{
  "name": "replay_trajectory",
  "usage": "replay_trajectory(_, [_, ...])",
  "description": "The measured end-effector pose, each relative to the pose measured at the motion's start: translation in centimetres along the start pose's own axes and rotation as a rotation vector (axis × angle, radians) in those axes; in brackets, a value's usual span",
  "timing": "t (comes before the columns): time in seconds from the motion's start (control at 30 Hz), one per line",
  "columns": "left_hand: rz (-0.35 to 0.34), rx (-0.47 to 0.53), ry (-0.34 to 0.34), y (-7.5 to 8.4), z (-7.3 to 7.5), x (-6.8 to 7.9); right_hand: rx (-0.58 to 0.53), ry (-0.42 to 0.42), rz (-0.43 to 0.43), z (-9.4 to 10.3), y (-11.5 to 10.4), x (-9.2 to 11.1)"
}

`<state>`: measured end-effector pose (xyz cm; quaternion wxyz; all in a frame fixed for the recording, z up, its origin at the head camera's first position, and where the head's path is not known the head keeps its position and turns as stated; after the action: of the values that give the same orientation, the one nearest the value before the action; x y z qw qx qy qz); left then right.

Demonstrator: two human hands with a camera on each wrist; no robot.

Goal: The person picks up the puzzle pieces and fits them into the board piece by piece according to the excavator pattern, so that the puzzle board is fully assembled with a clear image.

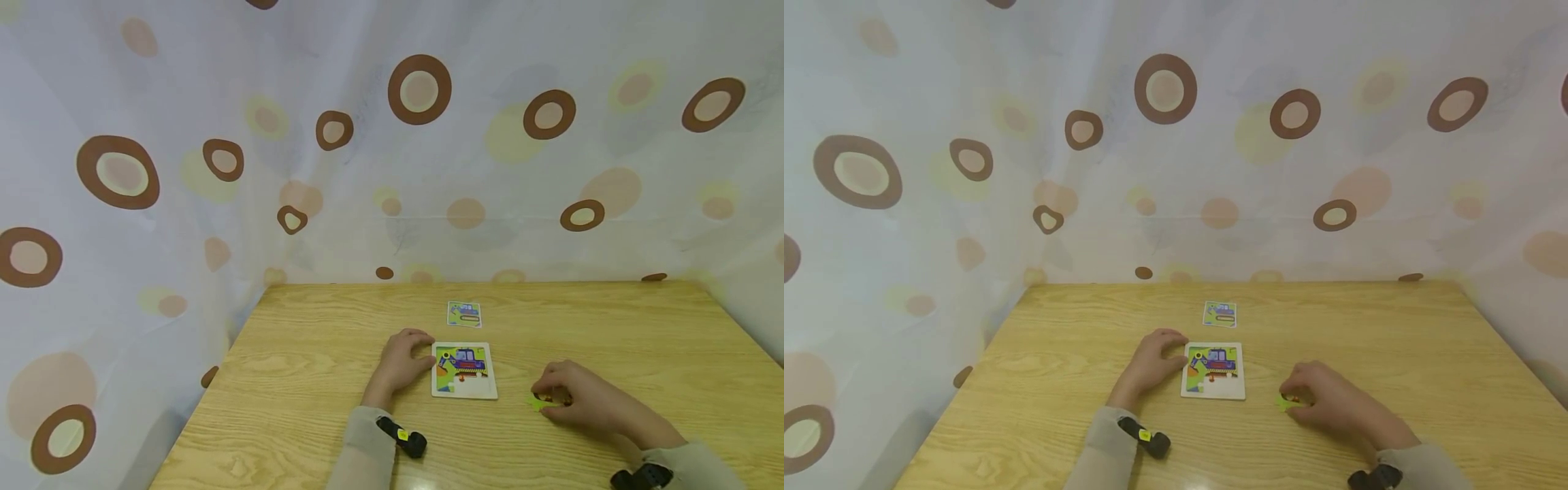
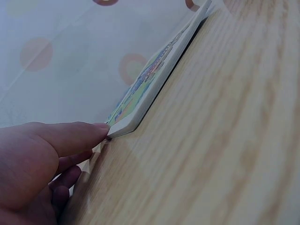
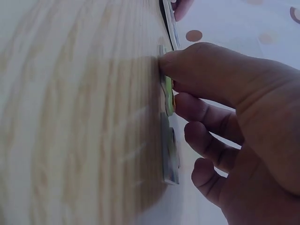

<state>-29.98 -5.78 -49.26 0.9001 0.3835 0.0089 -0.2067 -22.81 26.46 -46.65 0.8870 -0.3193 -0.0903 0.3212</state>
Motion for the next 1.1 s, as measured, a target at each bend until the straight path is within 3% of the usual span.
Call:
replay_trajectory(0.67, [-0.012,-0.011,0.003,0.0,0.0,0.1,0.121,0.069,-0.045,0.3,-1.9,-1.7])
replay_trajectory(0.93, [-0.01,-0.001,0.005,0.1,0.1,0.1,0.088,0.126,0.008,0.1,-3.2,-3.0])
replay_trajectory(1.1, [-0.006,-0.002,0.007,0.0,0.1,0.1,0.065,0.148,-0.027,-0.1,-4.1,-4.0])
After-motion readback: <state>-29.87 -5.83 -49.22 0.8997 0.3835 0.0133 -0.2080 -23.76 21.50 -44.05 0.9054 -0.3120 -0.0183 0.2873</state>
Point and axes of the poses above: each hand's wrist, its own x-axis away from the middle knuckle, its own z-axis out of the back of the hand, y = z × x, the point moved 3 cm from there along -x, towards the middle knuckle, and after that the axes turned 4 degrees about -z, right-handed, at the moved point
